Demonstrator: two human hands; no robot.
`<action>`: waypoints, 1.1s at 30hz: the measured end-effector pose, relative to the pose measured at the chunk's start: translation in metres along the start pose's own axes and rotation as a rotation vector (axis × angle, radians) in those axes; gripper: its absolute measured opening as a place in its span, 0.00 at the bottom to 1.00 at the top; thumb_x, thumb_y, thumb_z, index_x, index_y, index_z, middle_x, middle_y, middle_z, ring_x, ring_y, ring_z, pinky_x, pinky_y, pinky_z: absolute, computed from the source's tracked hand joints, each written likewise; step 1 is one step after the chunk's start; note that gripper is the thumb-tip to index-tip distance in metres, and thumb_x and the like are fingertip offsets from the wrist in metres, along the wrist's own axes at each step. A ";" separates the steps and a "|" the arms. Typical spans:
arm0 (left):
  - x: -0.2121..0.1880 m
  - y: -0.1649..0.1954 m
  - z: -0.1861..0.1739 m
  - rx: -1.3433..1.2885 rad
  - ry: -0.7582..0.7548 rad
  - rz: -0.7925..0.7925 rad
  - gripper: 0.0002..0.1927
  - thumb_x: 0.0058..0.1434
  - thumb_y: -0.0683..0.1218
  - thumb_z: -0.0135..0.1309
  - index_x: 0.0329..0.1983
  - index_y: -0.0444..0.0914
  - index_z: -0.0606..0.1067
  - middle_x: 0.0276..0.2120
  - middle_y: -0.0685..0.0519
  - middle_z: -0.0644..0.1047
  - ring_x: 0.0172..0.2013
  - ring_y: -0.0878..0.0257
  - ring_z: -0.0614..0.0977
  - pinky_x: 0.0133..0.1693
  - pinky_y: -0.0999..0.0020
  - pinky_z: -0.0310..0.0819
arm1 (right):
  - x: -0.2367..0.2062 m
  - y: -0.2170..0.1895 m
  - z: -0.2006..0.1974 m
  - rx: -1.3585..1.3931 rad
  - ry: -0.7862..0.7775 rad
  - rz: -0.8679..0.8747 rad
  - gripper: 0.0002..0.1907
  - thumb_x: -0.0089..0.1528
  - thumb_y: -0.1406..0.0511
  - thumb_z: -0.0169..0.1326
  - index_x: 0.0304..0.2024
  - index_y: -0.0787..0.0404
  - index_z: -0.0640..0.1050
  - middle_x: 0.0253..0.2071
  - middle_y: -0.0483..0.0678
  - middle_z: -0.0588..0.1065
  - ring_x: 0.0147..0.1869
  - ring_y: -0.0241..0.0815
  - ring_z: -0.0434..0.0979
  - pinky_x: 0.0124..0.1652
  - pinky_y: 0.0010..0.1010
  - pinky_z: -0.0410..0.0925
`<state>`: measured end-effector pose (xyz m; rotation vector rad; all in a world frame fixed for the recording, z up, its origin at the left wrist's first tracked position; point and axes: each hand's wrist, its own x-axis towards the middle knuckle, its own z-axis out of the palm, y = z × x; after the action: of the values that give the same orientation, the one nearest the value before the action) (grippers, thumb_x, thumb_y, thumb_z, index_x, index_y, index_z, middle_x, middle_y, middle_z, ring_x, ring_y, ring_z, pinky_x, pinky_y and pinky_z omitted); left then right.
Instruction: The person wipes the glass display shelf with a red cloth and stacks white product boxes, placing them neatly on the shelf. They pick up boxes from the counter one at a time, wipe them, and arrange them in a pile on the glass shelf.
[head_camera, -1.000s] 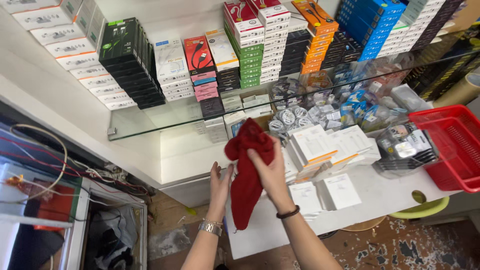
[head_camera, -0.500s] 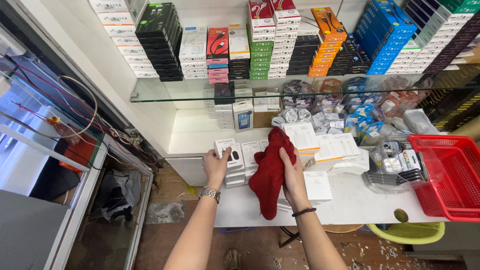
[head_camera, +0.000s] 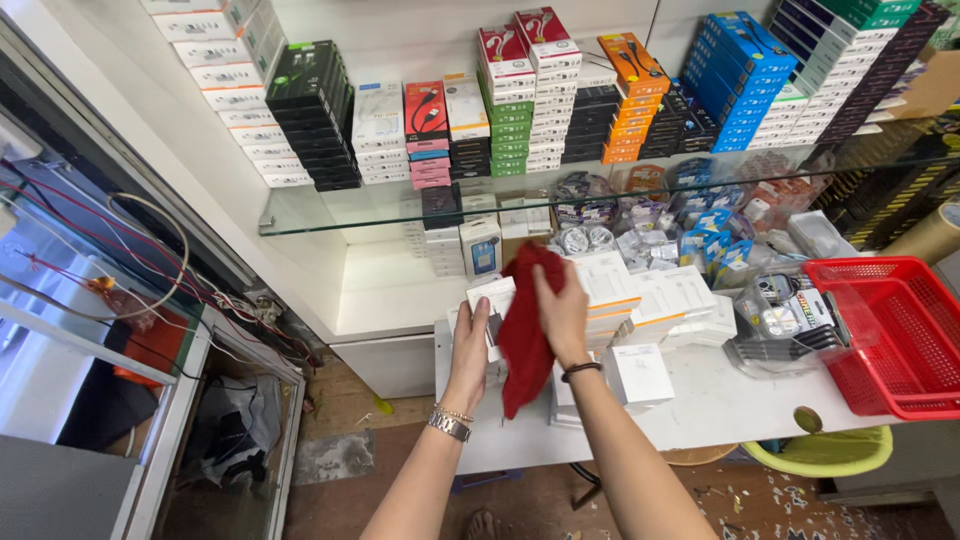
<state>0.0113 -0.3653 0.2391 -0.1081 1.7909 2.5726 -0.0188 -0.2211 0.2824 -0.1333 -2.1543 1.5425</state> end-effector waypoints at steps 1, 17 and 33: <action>0.003 0.005 -0.005 0.043 -0.056 0.059 0.32 0.71 0.57 0.49 0.70 0.33 0.61 0.63 0.46 0.73 0.62 0.59 0.74 0.61 0.66 0.67 | 0.006 0.002 -0.008 0.263 -0.008 0.140 0.19 0.68 0.57 0.55 0.58 0.59 0.74 0.49 0.51 0.81 0.50 0.47 0.84 0.47 0.36 0.75; 0.004 0.040 -0.012 0.589 -0.136 0.457 0.20 0.62 0.42 0.60 0.58 0.36 0.73 0.52 0.45 0.75 0.53 0.52 0.79 0.52 0.62 0.75 | 0.008 0.015 -0.009 0.947 -0.104 0.464 0.18 0.64 0.65 0.54 0.57 0.61 0.73 0.50 0.49 0.78 0.49 0.41 0.80 0.46 0.32 0.74; 0.021 0.018 -0.001 0.334 -0.257 0.243 0.26 0.64 0.42 0.55 0.66 0.34 0.68 0.62 0.49 0.74 0.61 0.64 0.73 0.59 0.68 0.69 | 0.032 0.009 -0.032 0.772 -0.789 0.387 0.25 0.60 0.69 0.61 0.59 0.60 0.71 0.51 0.47 0.77 0.51 0.36 0.78 0.49 0.29 0.74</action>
<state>-0.0108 -0.3733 0.2547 0.4443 2.2041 2.2450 -0.0349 -0.1789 0.2927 0.4038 -1.8929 2.9125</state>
